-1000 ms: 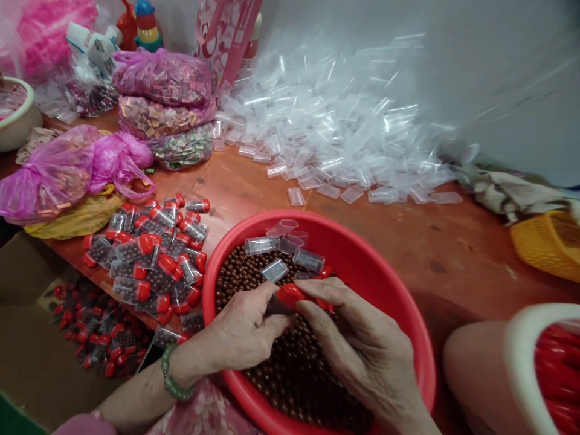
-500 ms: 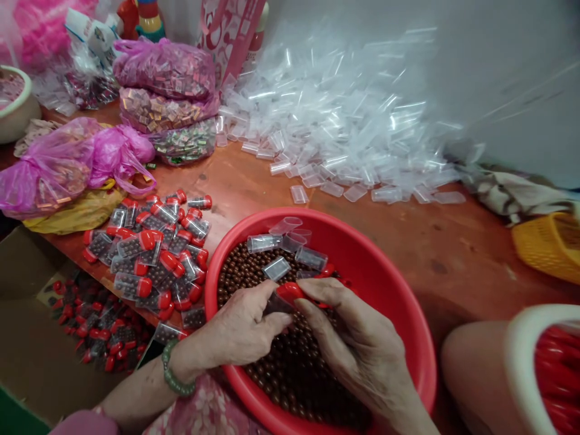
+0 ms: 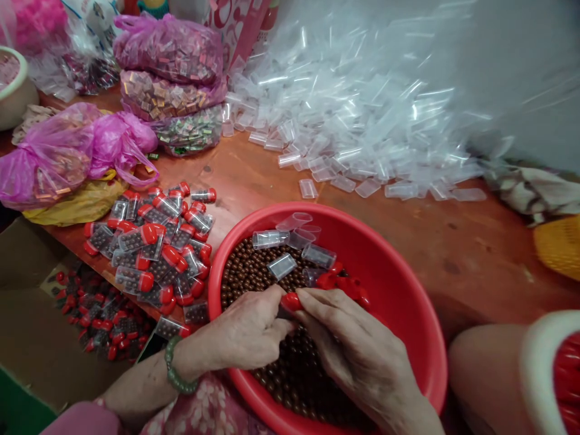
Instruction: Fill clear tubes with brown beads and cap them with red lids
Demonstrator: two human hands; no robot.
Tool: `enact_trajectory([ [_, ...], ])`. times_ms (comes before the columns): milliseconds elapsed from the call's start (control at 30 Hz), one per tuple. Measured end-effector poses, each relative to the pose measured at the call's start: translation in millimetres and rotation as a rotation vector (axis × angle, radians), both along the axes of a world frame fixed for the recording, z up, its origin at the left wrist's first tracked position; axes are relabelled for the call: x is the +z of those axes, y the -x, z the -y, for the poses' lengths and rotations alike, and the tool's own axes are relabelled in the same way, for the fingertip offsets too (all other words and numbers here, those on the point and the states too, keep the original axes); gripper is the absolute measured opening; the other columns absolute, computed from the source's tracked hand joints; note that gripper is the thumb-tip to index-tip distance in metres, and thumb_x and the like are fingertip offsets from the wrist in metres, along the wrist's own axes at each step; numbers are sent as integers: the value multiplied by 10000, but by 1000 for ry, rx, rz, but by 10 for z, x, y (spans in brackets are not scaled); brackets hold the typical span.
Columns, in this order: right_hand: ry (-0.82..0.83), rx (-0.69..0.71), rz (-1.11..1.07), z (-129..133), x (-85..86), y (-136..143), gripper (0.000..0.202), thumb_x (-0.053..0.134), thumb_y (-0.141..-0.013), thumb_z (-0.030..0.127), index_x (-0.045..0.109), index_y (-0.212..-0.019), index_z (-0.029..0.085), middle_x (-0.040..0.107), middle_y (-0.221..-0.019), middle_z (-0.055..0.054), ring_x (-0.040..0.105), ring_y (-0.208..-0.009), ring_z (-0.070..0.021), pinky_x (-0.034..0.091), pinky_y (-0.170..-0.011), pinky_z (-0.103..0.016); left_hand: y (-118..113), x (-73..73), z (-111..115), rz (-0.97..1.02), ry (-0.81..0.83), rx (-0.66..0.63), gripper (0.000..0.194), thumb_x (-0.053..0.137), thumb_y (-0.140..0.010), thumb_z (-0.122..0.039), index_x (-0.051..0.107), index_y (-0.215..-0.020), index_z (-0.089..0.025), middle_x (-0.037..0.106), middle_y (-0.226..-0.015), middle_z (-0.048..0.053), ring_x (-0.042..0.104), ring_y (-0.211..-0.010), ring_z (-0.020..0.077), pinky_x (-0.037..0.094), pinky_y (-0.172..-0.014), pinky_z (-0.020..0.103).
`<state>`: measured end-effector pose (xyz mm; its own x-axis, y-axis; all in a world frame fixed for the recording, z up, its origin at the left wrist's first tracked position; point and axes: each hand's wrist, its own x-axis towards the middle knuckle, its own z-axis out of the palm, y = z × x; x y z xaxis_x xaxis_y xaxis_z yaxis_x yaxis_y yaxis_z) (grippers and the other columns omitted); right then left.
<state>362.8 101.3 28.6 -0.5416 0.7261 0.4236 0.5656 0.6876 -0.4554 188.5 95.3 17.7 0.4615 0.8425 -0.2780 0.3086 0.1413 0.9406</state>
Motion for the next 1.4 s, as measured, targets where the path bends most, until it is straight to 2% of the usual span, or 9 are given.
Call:
enact_trajectory([
  [200, -124, -62, 235, 71, -54, 95, 658, 512, -886, 521, 358, -1364, 95, 664, -1050, -219, 663, -912, -324, 544, -704, -448, -33, 12, -51, 467, 443, 122, 184, 561, -830, -216, 577, -995, -136, 542, -741, -1, 523, -671, 120, 445, -622, 239],
  [333, -231, -129, 258, 47, -72, 175, 613, 541, -865, 357, 332, -1387, 111, 676, -1016, -185, 658, -873, -301, 503, -731, -433, -42, 22, -62, 708, 486, 161, 388, 698, -766, -451, 639, -996, -143, 611, -797, 11, 536, -705, 111, 457, -690, 231],
  [467, -289, -91, 242, 5, -51, 195, 634, 612, -807, 341, 379, -1352, 115, 692, -937, -147, 653, -794, -266, 488, -720, -406, -59, 9, -84, 774, 711, 189, 645, 454, -799, -729, 683, -780, -127, 630, -647, 46, 548, -586, 131, 465, -622, 267],
  [600, -319, -33, 260, -4, -71, 187, 637, 626, -784, 319, 405, -1323, 62, 700, -873, -155, 658, -777, -260, 491, -721, -405, -159, 0, -132, 620, 924, 340, 596, 370, -884, -620, 632, -637, -145, 554, -491, 23, 490, -461, 129, 420, -509, 264],
  [800, -349, -29, 269, 48, -141, 185, 575, 624, -794, 330, 464, -1285, 76, 727, -913, -157, 683, -812, -251, 498, -781, -422, -218, 17, -109, 358, 586, 592, 307, 443, -867, -263, 482, -570, -195, 489, -530, -29, 508, -613, 139, 432, -630, 250],
  [967, -393, -11, 275, 129, -188, 253, 507, 618, -820, 336, 522, -1220, 40, 736, -927, -186, 685, -835, -250, 506, -804, -433, -97, -38, -31, 116, 281, 449, 320, 332, -886, -257, 399, -575, -217, 469, -595, -9, 459, -634, 154, 433, -658, 279],
  [1133, -220, 88, 237, 82, 35, 219, 484, 577, -856, 254, 469, -1286, 58, 708, -1041, -188, 662, -975, -256, 523, -821, -413, 66, -105, 83, 24, -61, 292, 212, 396, -860, -252, 591, -795, -198, 665, -888, 74, 579, -875, 219, 464, -865, 336],
  [1267, 219, 159, 367, -247, 111, -21, 457, 526, -910, 292, 448, -1339, 155, 625, -1242, -151, 615, -1111, -218, 541, -880, -353, 382, 86, 219, 162, -57, 162, 476, 229, -983, -299, 676, -889, -164, 666, -686, 32, 602, -655, 152, 487, -747, 266],
  [1400, 196, 89, 691, -664, -213, -146, 394, 447, -861, 55, 580, -1221, 145, 616, -1250, -144, 626, -1084, -230, 525, -900, -367, 868, 339, 393, 37, 20, 4, 408, 339, -989, -355, 714, -914, -213, 721, -904, 11, 640, -876, 148, 445, -870, 224],
])
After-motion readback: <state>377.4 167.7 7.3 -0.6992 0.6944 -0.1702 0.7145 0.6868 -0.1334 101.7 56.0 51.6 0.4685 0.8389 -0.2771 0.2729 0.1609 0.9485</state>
